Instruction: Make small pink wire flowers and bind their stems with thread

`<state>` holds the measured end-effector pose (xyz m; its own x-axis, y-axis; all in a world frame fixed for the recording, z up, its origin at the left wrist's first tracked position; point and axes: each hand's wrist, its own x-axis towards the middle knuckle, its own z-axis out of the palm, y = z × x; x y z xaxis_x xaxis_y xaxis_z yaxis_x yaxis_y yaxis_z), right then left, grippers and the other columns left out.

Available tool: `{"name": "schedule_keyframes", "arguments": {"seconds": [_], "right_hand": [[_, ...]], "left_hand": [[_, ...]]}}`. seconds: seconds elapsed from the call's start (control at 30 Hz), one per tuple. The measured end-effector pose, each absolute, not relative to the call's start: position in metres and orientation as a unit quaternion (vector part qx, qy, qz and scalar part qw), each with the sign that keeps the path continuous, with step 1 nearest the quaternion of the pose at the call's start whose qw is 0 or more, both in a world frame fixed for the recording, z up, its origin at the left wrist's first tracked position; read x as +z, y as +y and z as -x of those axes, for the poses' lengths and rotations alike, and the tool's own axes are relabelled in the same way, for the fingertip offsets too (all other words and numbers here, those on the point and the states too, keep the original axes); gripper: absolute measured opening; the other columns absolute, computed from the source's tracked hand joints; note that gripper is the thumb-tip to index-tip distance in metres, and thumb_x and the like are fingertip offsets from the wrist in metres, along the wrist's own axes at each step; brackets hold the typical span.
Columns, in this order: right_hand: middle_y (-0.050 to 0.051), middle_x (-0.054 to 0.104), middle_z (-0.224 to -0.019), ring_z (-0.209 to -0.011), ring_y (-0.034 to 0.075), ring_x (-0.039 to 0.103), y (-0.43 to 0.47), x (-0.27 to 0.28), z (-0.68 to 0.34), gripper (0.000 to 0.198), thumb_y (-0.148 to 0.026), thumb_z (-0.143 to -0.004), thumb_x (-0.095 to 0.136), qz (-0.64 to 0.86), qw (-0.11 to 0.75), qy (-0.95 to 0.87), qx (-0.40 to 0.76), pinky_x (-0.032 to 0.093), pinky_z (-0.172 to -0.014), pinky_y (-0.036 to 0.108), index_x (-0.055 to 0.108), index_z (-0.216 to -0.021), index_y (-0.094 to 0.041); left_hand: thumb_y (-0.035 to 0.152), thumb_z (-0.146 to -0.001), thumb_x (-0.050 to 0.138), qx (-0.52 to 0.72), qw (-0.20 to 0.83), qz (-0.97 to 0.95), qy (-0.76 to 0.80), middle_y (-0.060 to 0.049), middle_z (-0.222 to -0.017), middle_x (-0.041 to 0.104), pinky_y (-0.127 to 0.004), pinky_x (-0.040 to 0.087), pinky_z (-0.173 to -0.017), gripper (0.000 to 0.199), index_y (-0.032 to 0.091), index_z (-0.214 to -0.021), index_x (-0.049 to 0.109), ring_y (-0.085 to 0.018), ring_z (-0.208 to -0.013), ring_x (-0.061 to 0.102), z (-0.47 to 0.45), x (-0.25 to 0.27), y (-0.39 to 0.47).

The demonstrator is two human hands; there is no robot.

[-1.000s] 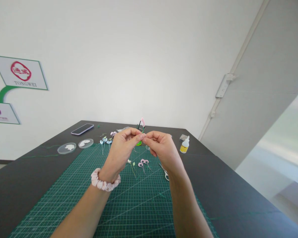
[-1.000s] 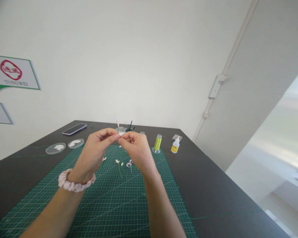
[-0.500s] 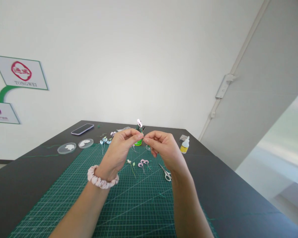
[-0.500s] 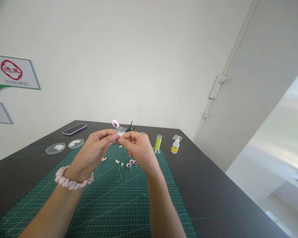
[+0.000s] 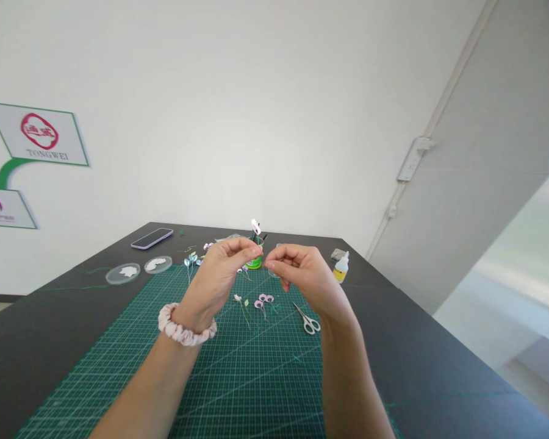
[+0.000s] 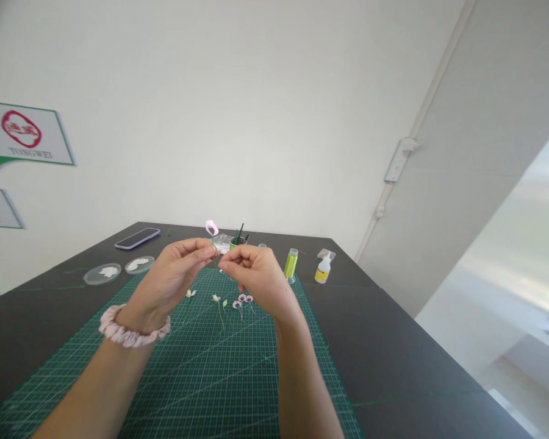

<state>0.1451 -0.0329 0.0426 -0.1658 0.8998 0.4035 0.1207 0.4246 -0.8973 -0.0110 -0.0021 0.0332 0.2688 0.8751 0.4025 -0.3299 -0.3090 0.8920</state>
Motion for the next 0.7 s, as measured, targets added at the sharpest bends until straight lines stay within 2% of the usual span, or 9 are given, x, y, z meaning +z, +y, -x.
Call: {"name": "schedule_keyframes", "arguments": {"seconds": [0.7], "right_hand": [[-0.004, 0.055, -0.057, -0.042, 0.006, 0.042, -0.0316, 0.0411, -0.1434, 0.013, -0.03, -0.072, 0.067, 0.375, 0.546, -0.652, 0.369, 0.033, -0.04, 0.022, 0.065, -0.069, -0.018]], "left_hand": [[0.029, -0.07, 0.074, 0.539, 0.542, -0.603, 0.228, 0.0, -0.064, 0.059, -0.031, 0.039, -0.074, 0.015, 0.02, -0.06, 0.069, -0.015, -0.07, 0.049, 0.0106, 0.0334, -0.0018]]}}
